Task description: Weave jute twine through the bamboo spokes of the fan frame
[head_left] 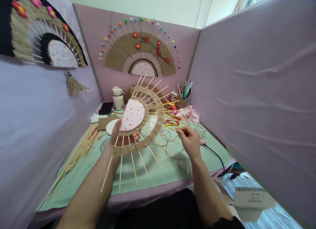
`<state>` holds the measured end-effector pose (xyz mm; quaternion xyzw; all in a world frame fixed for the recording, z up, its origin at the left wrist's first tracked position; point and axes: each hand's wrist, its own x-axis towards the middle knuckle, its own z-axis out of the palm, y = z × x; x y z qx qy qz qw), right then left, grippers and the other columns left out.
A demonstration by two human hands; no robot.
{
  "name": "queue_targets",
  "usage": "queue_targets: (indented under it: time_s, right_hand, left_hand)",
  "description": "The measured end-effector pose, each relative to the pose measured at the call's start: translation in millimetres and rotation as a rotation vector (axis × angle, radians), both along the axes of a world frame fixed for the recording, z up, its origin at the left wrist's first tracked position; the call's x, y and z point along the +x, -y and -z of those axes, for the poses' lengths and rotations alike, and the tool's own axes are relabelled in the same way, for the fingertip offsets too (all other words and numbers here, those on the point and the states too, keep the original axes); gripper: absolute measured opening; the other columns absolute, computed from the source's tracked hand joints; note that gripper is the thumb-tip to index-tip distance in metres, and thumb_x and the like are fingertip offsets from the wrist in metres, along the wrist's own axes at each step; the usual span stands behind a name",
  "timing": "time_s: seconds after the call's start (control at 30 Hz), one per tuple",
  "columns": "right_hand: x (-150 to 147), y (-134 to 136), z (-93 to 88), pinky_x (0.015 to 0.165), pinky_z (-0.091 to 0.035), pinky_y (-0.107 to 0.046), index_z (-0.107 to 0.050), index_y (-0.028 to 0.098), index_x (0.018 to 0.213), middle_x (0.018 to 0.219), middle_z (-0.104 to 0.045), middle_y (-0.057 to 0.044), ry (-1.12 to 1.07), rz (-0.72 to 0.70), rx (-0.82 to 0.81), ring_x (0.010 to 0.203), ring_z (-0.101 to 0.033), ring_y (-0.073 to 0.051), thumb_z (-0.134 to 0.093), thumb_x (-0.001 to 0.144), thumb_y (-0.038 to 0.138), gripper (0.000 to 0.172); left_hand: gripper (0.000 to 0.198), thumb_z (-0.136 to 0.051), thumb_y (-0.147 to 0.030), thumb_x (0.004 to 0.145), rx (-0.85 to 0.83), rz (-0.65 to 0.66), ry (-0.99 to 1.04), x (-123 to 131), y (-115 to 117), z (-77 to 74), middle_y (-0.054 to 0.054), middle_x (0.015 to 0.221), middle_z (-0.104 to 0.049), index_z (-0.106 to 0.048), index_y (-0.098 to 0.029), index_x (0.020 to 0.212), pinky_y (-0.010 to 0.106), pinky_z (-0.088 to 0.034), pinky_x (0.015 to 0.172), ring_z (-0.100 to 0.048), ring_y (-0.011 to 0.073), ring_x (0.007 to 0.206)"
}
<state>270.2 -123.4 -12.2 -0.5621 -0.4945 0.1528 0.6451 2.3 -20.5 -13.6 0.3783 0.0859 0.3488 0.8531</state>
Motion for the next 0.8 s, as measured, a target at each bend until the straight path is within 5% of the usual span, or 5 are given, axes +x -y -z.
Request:
queue_targets:
  time_s: [0.37,0.8]
  right_hand:
    - [10,1,6.1,0.050,-0.033,-0.023,-0.057,0.018,0.069,0.057,-0.049,0.004,0.088,0.123,0.133,0.051,-0.040,-0.009,-0.066,0.077,0.038,0.024]
    - [1,-5,7.1,0.053,-0.036,-0.024,-0.059,0.018,0.071,0.059,-0.052,0.003,-0.003,-0.007,0.111,0.055,-0.045,-0.011,-0.063,0.078,0.034,0.018]
  left_hand:
    - [0.050,-0.047,-0.053,0.082,-0.084,-0.087,0.058,-5,-11,-4.2,0.008,0.076,-0.063,-0.061,-0.016,0.112,0.032,-0.046,0.055,-0.056,0.0186,0.059]
    - [0.056,-0.045,-0.061,0.080,0.086,0.039,0.019,-2,-10,4.1,0.004,0.068,-0.058,-0.058,-0.015,0.108,0.026,-0.038,0.044,-0.051,0.0157,0.051]
